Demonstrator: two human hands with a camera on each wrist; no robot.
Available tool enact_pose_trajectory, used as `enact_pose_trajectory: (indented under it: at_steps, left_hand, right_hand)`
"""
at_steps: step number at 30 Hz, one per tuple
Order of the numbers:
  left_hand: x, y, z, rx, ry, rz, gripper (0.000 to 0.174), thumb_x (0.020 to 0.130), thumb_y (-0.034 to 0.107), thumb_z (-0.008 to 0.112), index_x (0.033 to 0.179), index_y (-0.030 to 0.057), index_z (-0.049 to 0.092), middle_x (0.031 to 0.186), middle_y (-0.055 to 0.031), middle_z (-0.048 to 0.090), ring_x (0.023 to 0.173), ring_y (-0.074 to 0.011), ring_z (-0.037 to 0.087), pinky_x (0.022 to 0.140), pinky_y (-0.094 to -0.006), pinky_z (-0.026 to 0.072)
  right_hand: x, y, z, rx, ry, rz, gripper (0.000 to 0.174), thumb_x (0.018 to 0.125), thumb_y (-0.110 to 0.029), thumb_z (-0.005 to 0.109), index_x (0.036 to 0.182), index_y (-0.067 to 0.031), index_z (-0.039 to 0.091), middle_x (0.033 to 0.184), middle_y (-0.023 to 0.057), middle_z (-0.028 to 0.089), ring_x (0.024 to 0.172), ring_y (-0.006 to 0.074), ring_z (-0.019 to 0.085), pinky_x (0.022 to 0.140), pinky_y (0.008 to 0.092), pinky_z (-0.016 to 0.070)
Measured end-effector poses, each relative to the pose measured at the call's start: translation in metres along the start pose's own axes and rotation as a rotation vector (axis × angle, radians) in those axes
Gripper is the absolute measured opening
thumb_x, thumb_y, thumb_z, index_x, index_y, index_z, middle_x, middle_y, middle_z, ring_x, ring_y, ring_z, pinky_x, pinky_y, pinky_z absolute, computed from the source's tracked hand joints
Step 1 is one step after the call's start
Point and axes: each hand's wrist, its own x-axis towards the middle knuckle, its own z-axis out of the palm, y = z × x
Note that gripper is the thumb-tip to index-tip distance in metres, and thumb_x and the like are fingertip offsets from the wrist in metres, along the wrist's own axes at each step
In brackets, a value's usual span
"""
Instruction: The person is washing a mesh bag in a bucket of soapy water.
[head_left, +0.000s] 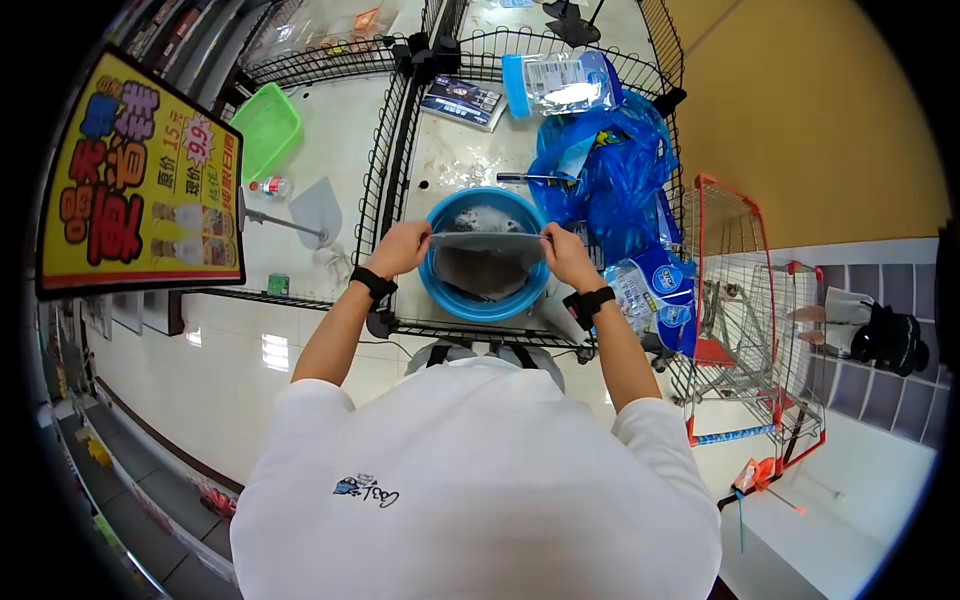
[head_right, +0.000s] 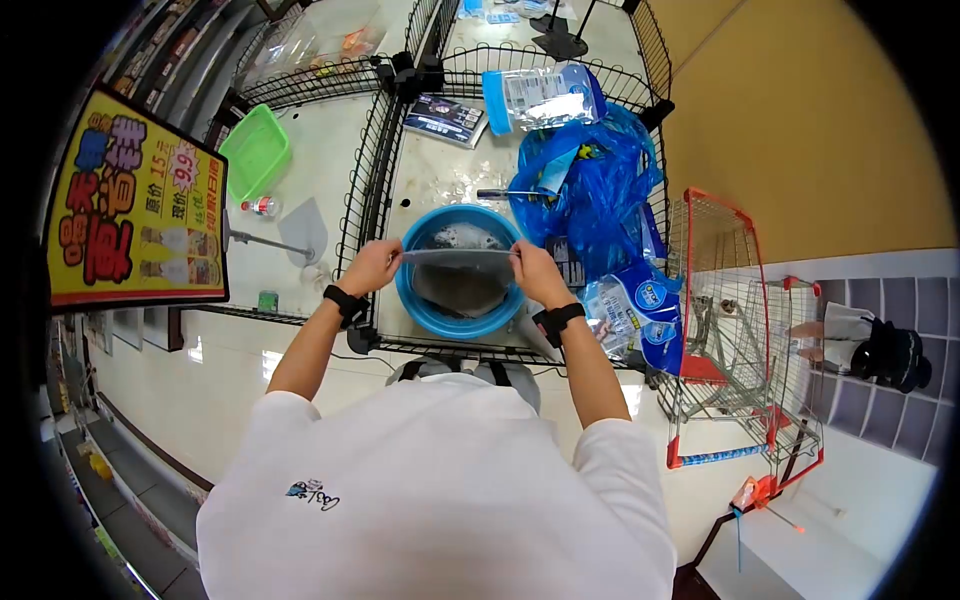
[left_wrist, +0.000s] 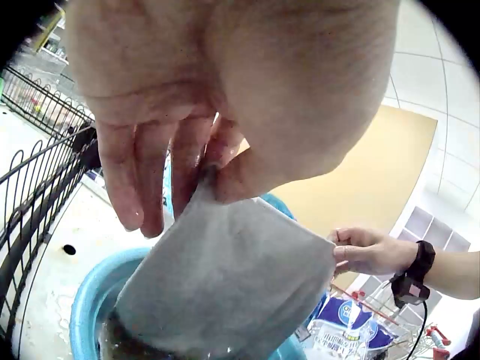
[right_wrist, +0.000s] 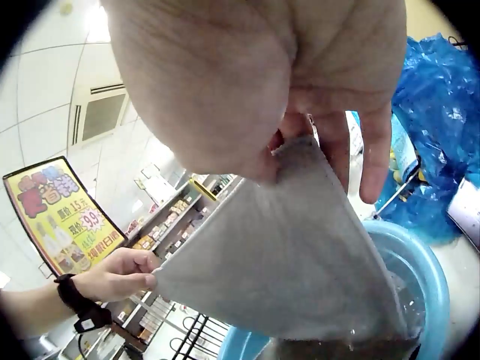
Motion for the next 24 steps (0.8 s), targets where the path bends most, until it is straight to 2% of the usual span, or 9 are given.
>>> enact_pose_trajectory:
  at_steps: [2, 4, 5, 6, 8, 10, 18, 19, 24]
  left_hand:
    - [0.0, 0.013, -0.014, -0.035, 0.064, 0.018, 0.009, 0.083, 0.008, 0.057, 0.086, -0.0003, 0.059, 0.073, -0.0213, 0.061, 0.07, -0.0398, 0.06, 0.064, -0.0446, 0.0478]
    - [0.001, 0.018, -0.022, -0.105, 0.173, 0.051, 0.01, 0.086, 0.009, 0.059, 0.085, -0.0008, 0.058, 0.07, -0.0177, 0.061, 0.064, -0.0341, 0.06, 0.06, -0.0399, 0.0471]
    - [0.001, 0.018, -0.024, -0.117, 0.197, 0.054, 0.011, 0.086, 0.01, 0.058, 0.086, -0.0012, 0.058, 0.067, -0.0151, 0.06, 0.059, -0.0274, 0.059, 0.058, -0.036, 0.0468]
    - [0.0, 0.026, -0.031, -0.117, 0.207, 0.051, 0.011, 0.086, 0.01, 0.058, 0.086, -0.0012, 0.058, 0.067, -0.0151, 0.06, 0.059, -0.0274, 0.059, 0.058, -0.036, 0.0468]
    - [0.0, 0.053, -0.048, -0.201, 0.23, -0.038, 0.013, 0.085, 0.011, 0.058, 0.084, -0.0013, 0.059, 0.066, -0.0178, 0.06, 0.059, -0.0312, 0.061, 0.057, -0.0379, 0.0472]
    - [0.001, 0.062, -0.05, -0.197, 0.267, -0.007, 0.014, 0.085, 0.012, 0.058, 0.084, -0.0023, 0.058, 0.065, -0.017, 0.059, 0.057, -0.0282, 0.06, 0.056, -0.0364, 0.0467]
    - [0.018, 0.118, -0.041, -0.333, 0.347, 0.03, 0.015, 0.086, 0.012, 0.058, 0.085, -0.0028, 0.058, 0.07, -0.021, 0.062, 0.063, -0.0351, 0.062, 0.058, -0.0389, 0.0479]
    - [0.02, 0.124, -0.038, -0.311, 0.369, 0.07, 0.014, 0.086, 0.011, 0.058, 0.087, -0.0033, 0.058, 0.074, -0.0227, 0.062, 0.067, -0.0375, 0.062, 0.06, -0.0406, 0.0481]
    - [0.024, 0.143, -0.024, -0.274, 0.373, 0.122, 0.014, 0.086, 0.01, 0.058, 0.088, -0.0033, 0.057, 0.078, -0.0242, 0.062, 0.073, -0.0424, 0.061, 0.064, -0.0453, 0.0476]
  right_hand:
    - [0.001, -0.016, -0.012, 0.003, 0.036, -0.035, 0.013, 0.089, -0.011, 0.056, 0.094, 0.0014, 0.058, 0.084, 0.0252, 0.063, 0.082, 0.0447, 0.06, 0.07, 0.0471, 0.0477]
    - [0.001, -0.026, -0.02, 0.053, 0.131, -0.058, 0.013, 0.088, -0.01, 0.057, 0.094, 0.0021, 0.058, 0.082, 0.025, 0.064, 0.079, 0.0433, 0.062, 0.068, 0.0459, 0.0485]
    - [0.002, -0.027, -0.021, 0.056, 0.152, -0.042, 0.012, 0.088, -0.01, 0.058, 0.092, 0.0021, 0.058, 0.078, 0.0231, 0.064, 0.074, 0.0397, 0.064, 0.065, 0.0425, 0.0493]
    - [0.002, -0.034, -0.024, 0.053, 0.148, -0.05, 0.012, 0.088, -0.01, 0.058, 0.092, 0.0021, 0.058, 0.078, 0.0231, 0.064, 0.074, 0.0397, 0.064, 0.065, 0.0425, 0.0493]
    - [0.001, -0.058, -0.035, 0.133, 0.238, -0.035, 0.012, 0.089, -0.01, 0.059, 0.09, 0.0021, 0.059, 0.074, 0.0213, 0.063, 0.069, 0.0364, 0.065, 0.062, 0.0393, 0.049]
    - [0.0, -0.077, -0.04, 0.121, 0.279, -0.068, 0.013, 0.089, -0.011, 0.06, 0.088, 0.0024, 0.059, 0.072, 0.0195, 0.063, 0.066, 0.032, 0.065, 0.06, 0.0362, 0.048]
    - [0.013, -0.117, -0.021, 0.288, 0.431, -0.103, 0.015, 0.087, -0.012, 0.063, 0.087, 0.0028, 0.061, 0.069, 0.0131, 0.064, 0.061, 0.0215, 0.063, 0.058, 0.0325, 0.047]
    - [0.015, -0.121, -0.017, 0.331, 0.42, -0.046, 0.015, 0.086, -0.012, 0.064, 0.086, 0.0028, 0.062, 0.068, 0.0119, 0.065, 0.06, 0.02, 0.063, 0.057, 0.0318, 0.0472]
    - [0.02, -0.132, -0.003, 0.339, 0.407, -0.039, 0.015, 0.085, -0.013, 0.065, 0.084, 0.0024, 0.063, 0.07, 0.0124, 0.066, 0.06, 0.0204, 0.064, 0.056, 0.0323, 0.0481]
